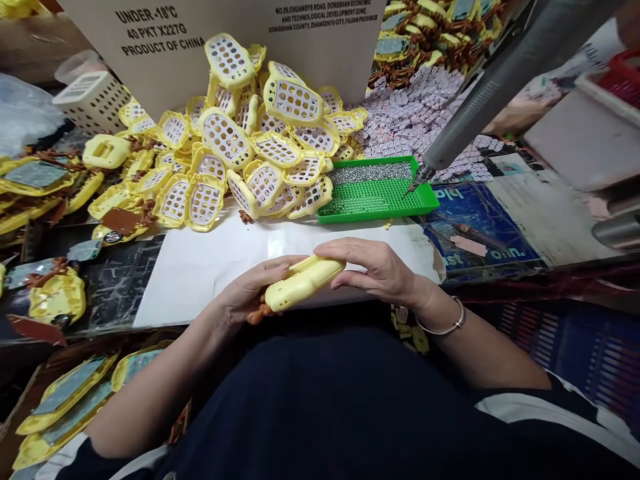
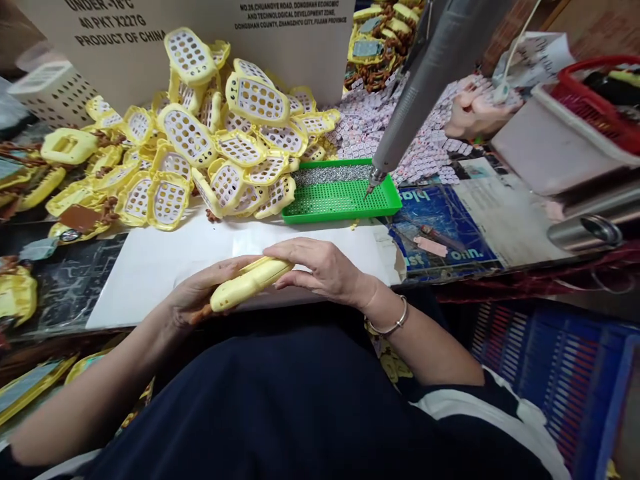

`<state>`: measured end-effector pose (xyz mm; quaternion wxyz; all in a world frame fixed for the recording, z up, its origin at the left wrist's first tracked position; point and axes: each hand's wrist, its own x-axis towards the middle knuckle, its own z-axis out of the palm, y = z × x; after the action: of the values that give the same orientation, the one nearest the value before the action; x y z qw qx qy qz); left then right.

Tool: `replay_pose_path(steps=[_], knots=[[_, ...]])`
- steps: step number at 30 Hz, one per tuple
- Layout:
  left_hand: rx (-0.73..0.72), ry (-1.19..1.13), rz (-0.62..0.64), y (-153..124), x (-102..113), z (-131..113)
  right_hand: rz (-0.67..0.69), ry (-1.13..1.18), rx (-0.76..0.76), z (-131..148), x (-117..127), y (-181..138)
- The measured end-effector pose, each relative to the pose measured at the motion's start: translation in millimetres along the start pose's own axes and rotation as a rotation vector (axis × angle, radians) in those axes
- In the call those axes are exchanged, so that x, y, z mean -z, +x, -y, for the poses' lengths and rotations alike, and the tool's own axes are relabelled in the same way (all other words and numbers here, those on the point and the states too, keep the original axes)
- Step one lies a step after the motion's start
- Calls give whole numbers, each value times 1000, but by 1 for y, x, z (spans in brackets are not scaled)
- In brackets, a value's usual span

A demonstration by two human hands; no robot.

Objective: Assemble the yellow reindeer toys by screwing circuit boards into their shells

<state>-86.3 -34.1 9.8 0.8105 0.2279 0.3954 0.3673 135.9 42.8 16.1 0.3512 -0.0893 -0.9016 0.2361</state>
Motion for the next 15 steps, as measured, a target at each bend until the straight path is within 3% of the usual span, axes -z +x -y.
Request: replay_pose_path(steps=[11,13,15], knots=[[69,-316,-21,10,-13,8,-168,-122,-130,12,-3,2],[18,-388,-130,14,-17,9,-220,-164,-152,12,-2,3],[-127,-452,-292,16,-18,8,-272,-223,-165,11,-2,2]])
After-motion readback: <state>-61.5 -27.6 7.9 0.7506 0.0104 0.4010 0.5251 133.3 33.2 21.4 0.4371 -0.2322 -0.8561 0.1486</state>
